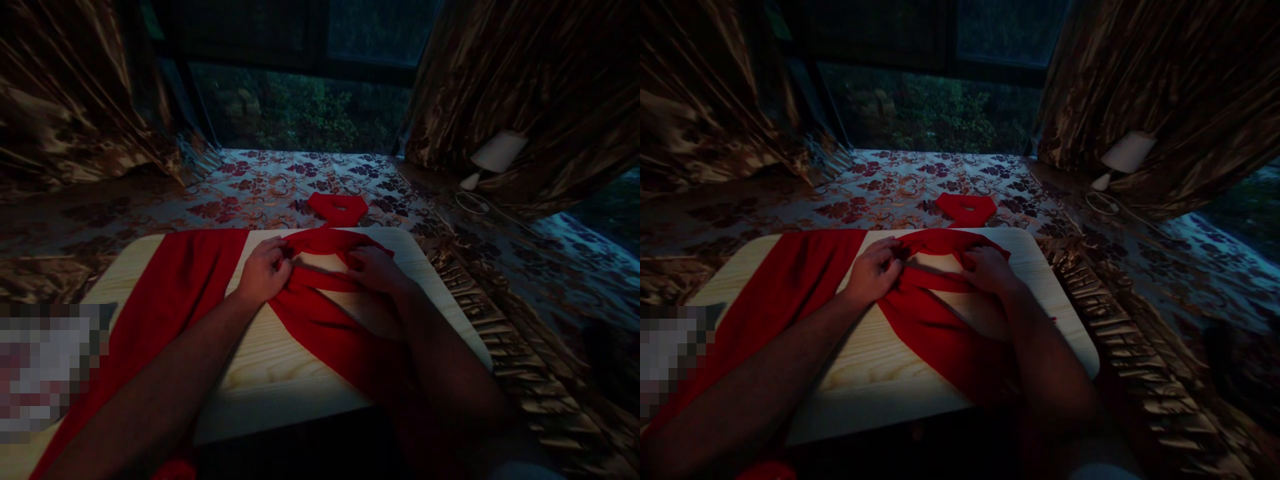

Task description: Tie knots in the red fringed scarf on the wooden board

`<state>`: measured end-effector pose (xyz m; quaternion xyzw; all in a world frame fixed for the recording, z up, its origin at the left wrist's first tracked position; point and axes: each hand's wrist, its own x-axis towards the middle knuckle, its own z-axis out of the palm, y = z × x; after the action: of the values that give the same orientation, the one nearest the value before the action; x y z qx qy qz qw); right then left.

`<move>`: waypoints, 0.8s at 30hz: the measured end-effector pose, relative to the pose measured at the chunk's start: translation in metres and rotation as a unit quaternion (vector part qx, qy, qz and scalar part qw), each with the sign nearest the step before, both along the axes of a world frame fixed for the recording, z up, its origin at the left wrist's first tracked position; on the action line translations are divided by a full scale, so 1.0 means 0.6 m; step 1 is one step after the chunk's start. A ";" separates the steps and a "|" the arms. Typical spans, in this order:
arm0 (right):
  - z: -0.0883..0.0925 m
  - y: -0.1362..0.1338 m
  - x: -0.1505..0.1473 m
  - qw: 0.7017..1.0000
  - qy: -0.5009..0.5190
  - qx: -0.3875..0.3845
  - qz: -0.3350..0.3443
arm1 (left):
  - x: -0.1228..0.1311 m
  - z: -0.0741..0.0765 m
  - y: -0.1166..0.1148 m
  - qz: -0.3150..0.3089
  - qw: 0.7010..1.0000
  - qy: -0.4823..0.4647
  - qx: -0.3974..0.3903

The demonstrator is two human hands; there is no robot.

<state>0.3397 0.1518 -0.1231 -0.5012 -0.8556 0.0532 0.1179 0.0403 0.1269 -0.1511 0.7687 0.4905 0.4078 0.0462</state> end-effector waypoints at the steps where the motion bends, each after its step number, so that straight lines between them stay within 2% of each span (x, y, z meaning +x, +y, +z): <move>1: -0.002 0.001 0.002 1.000 -0.008 -0.007 0.003 | -0.002 -0.001 0.003 -0.004 1.000 0.020 -0.021; 4: -0.009 0.002 0.001 1.000 -0.010 -0.002 0.004 | -0.008 -0.002 0.009 -0.020 0.995 0.049 -0.081; 11: -0.004 -0.005 -0.010 0.995 0.090 0.032 0.002 | -0.023 0.002 0.003 -0.041 0.990 -0.061 -0.119; 13: 0.003 -0.015 -0.017 0.989 0.146 0.036 0.015 | -0.026 0.001 0.002 -0.040 0.988 -0.076 -0.128; 15: 0.010 -0.031 -0.029 0.982 0.181 0.013 0.056 | -0.028 0.000 0.003 -0.043 0.986 -0.082 -0.137; 19: 0.014 -0.061 -0.063 0.978 0.120 -0.034 0.169 | -0.033 -0.004 0.009 -0.064 0.979 -0.120 -0.151; 21: 0.011 -0.068 -0.078 0.983 0.063 -0.032 0.170 | -0.036 -0.006 0.011 -0.072 0.972 -0.157 -0.157; 24: 0.008 -0.070 -0.091 0.990 0.010 -0.038 0.133 | -0.039 -0.007 0.015 -0.071 0.960 -0.211 -0.169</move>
<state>0.2849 0.1097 -0.1181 -0.3860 -0.9111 0.1055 0.0993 0.0168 0.1359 -0.1554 0.6789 0.4752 0.4681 0.3067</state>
